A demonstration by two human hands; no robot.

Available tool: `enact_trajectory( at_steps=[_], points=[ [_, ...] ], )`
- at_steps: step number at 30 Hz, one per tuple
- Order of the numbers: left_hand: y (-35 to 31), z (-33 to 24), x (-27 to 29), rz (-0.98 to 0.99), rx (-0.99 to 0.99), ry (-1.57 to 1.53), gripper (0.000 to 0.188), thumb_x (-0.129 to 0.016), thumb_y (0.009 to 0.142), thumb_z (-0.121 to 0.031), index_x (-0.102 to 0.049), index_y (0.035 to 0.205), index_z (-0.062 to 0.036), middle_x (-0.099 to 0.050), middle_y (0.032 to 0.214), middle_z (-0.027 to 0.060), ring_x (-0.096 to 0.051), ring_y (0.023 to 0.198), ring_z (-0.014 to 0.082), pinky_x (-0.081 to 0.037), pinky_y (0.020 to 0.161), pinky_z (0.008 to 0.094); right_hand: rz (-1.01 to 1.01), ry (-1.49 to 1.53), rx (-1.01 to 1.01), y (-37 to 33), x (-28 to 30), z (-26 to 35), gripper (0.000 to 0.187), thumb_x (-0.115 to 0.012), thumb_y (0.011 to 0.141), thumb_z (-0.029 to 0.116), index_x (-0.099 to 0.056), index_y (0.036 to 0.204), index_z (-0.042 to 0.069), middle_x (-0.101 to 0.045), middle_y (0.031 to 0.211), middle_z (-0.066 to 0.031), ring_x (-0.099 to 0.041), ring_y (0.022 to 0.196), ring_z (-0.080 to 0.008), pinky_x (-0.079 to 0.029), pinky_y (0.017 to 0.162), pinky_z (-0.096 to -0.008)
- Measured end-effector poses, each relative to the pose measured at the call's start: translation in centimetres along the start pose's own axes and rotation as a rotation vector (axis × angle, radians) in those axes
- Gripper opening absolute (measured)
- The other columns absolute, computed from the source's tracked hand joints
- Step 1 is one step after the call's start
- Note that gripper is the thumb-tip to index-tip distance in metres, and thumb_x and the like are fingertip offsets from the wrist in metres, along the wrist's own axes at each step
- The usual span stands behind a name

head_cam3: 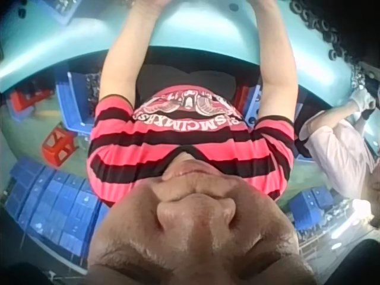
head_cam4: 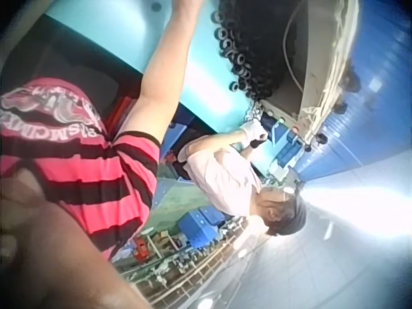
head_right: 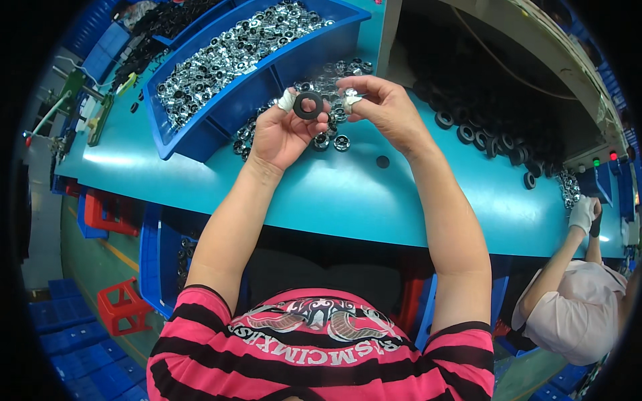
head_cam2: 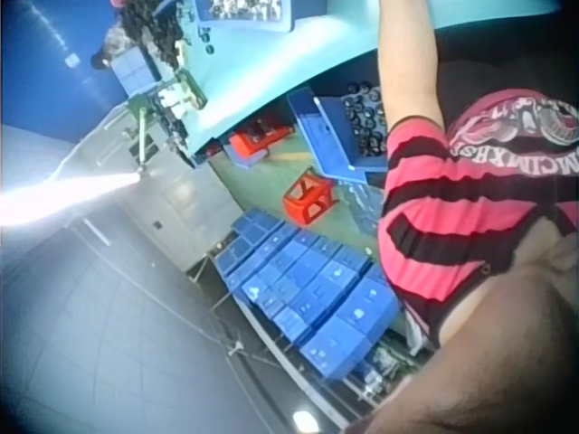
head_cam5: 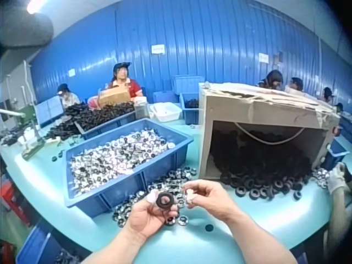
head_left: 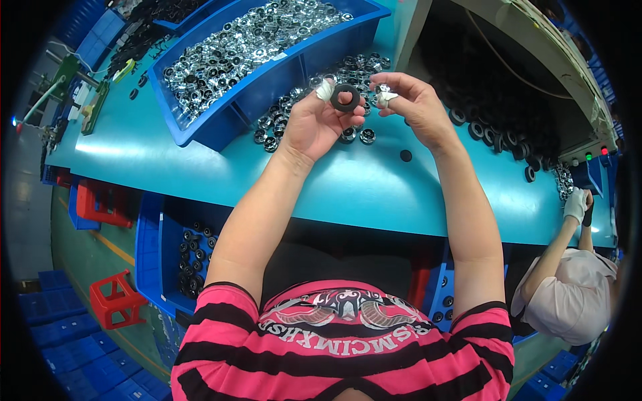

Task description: Assembling metal rings and plastic components into toy parts at a factory workbench.

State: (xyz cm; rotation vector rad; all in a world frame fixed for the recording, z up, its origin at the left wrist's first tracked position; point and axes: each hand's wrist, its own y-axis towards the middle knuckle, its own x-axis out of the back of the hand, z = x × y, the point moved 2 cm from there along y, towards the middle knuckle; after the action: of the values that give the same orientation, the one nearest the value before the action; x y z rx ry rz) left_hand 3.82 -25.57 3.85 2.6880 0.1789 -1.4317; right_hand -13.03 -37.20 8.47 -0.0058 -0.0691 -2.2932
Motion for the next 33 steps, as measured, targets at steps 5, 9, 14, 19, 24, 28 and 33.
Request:
enact_trajectory(
  at_steps=[5, 9, 14, 19, 24, 28, 33],
  points=[
    [-0.10, -0.09, 0.12, -0.011, 0.028, -0.029, 0.031, -0.053, 0.103, -0.032, -0.062, 0.105, -0.0026, -0.067, 0.102, 0.0184, -0.067, 0.089, 0.0317, -0.057, 0.079, 0.0417, 0.005, 0.009, 0.016, -0.12, -0.54, 0.05, 0.038, -0.068, 0.084, 0.006, -0.068, 0.121, 0.002, -0.071, 0.109, -0.0070, -0.066, 0.097, -0.0143, -0.053, 0.084, -0.0280],
    [0.17, 0.05, 0.65, 0.000, 0.014, -0.020, 0.030, -0.054, 0.103, -0.032, -0.061, 0.105, -0.0032, -0.067, 0.102, 0.0174, -0.065, 0.090, 0.0306, -0.054, 0.080, 0.0413, 0.025, 0.024, 0.019, -0.11, -0.47, -0.01, 0.038, -0.070, 0.083, 0.007, -0.067, 0.121, 0.001, -0.071, 0.108, -0.0078, -0.066, 0.098, -0.0142, -0.053, 0.087, -0.0290],
    [-0.05, 0.01, 0.53, 0.001, -0.012, 0.001, 0.033, -0.054, 0.103, -0.033, -0.061, 0.113, -0.0023, -0.065, 0.102, 0.0131, -0.063, 0.093, 0.0304, -0.052, 0.082, 0.0410, 0.045, 0.031, 0.016, -0.45, -0.64, 0.38, 0.039, -0.072, 0.082, 0.005, -0.066, 0.120, 0.001, -0.071, 0.106, -0.0083, -0.068, 0.099, -0.0151, -0.052, 0.092, -0.0304],
    [0.04, 0.05, 0.59, 0.011, -0.026, -0.017, 0.041, -0.053, 0.103, -0.033, -0.058, 0.128, -0.0011, -0.062, 0.101, 0.0104, -0.061, 0.093, 0.0285, -0.051, 0.083, 0.0397, 0.022, 0.024, 0.019, -0.47, -0.62, 0.41, 0.039, -0.073, 0.081, 0.004, -0.066, 0.119, 0.001, -0.071, 0.103, -0.0075, -0.068, 0.099, -0.0158, -0.052, 0.093, -0.0305],
    [0.02, 0.08, 0.40, 0.004, -0.025, 0.001, 0.044, -0.052, 0.103, -0.034, -0.056, 0.132, -0.0008, -0.061, 0.100, 0.0097, -0.061, 0.093, 0.0282, -0.050, 0.083, 0.0394, 0.033, 0.015, 0.023, -0.48, -0.56, 0.38, 0.038, -0.074, 0.081, 0.004, -0.066, 0.118, 0.002, -0.071, 0.103, -0.0070, -0.067, 0.101, -0.0159, -0.052, 0.094, -0.0304],
    [-0.10, 0.01, 0.27, -0.005, -0.033, -0.005, 0.044, -0.053, 0.103, -0.034, -0.056, 0.131, -0.0007, -0.062, 0.100, 0.0093, -0.061, 0.094, 0.0286, -0.051, 0.085, 0.0395, 0.011, 0.023, 0.047, -0.55, -1.02, 0.49, 0.038, -0.074, 0.081, 0.005, -0.066, 0.118, 0.002, -0.070, 0.104, -0.0066, -0.067, 0.101, -0.0156, -0.052, 0.094, -0.0302],
    [-0.05, 0.01, 0.36, 0.005, -0.040, -0.005, 0.043, -0.056, 0.102, -0.033, -0.056, 0.130, -0.0004, -0.062, 0.098, 0.0081, -0.063, 0.094, 0.0293, -0.052, 0.087, 0.0404, 0.047, 0.037, 0.032, -0.31, -0.68, -0.30, 0.037, -0.076, 0.080, 0.005, -0.066, 0.115, 0.001, -0.069, 0.106, -0.0071, -0.067, 0.100, -0.0147, -0.053, 0.093, -0.0300]
  ],
)
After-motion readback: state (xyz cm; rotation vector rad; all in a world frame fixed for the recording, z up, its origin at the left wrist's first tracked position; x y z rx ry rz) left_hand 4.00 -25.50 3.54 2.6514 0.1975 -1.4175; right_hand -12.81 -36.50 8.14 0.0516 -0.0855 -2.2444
